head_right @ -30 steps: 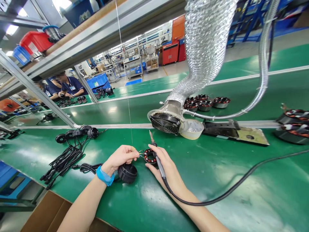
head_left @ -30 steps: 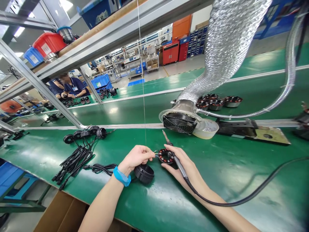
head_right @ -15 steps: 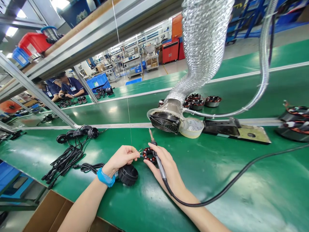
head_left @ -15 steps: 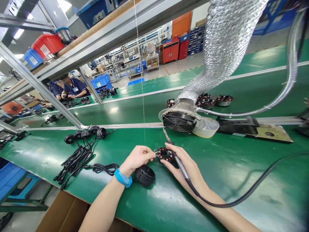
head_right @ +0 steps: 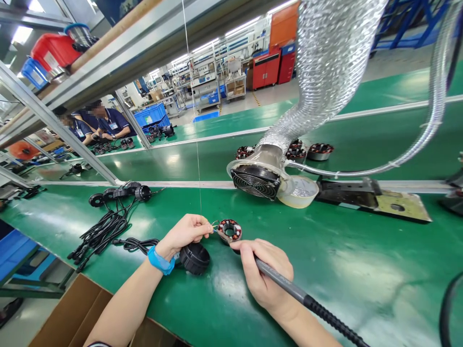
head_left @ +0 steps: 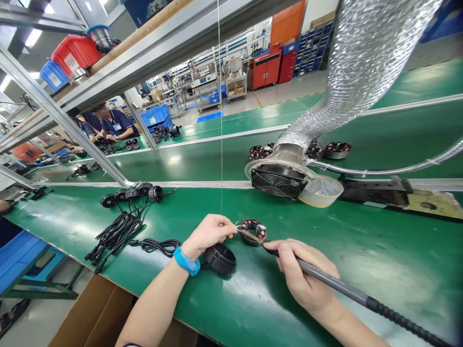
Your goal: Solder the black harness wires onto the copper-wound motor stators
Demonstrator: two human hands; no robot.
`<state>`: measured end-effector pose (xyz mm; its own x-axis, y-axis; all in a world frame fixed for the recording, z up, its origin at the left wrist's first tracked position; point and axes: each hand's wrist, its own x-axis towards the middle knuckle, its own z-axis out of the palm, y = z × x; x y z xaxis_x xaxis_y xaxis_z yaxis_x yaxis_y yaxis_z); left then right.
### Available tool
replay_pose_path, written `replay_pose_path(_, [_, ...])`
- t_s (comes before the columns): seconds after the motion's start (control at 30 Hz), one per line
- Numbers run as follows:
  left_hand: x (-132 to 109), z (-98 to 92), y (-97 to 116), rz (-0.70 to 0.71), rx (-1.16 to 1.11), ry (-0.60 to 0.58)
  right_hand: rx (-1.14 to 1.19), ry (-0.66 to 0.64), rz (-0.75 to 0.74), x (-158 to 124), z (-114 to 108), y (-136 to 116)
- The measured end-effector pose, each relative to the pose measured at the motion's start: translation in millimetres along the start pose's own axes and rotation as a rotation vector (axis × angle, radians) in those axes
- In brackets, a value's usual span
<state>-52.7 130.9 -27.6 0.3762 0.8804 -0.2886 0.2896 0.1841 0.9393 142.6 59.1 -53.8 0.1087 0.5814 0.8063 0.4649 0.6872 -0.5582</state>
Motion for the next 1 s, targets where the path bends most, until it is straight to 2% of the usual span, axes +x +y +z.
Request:
replay_pose_path(0.47, [2.2, -1.7, -5.3, 0.014, -0.026, -0.010, 0.016, -0.021, 0.168, -3.5, 2.2, -1.5])
replay_pose_path(0.7, [3.0, -2.4, -6.3, 0.007, -0.045, -0.007, 0.059, 0.045, 0.275, -5.4, -1.7, 2.5])
replay_pose_path(1.0, [3.9, -3.6, -6.3, -0.003, -0.063, -0.024, 0.028, 0.053, 0.264, -3.7, -2.4, 3.0])
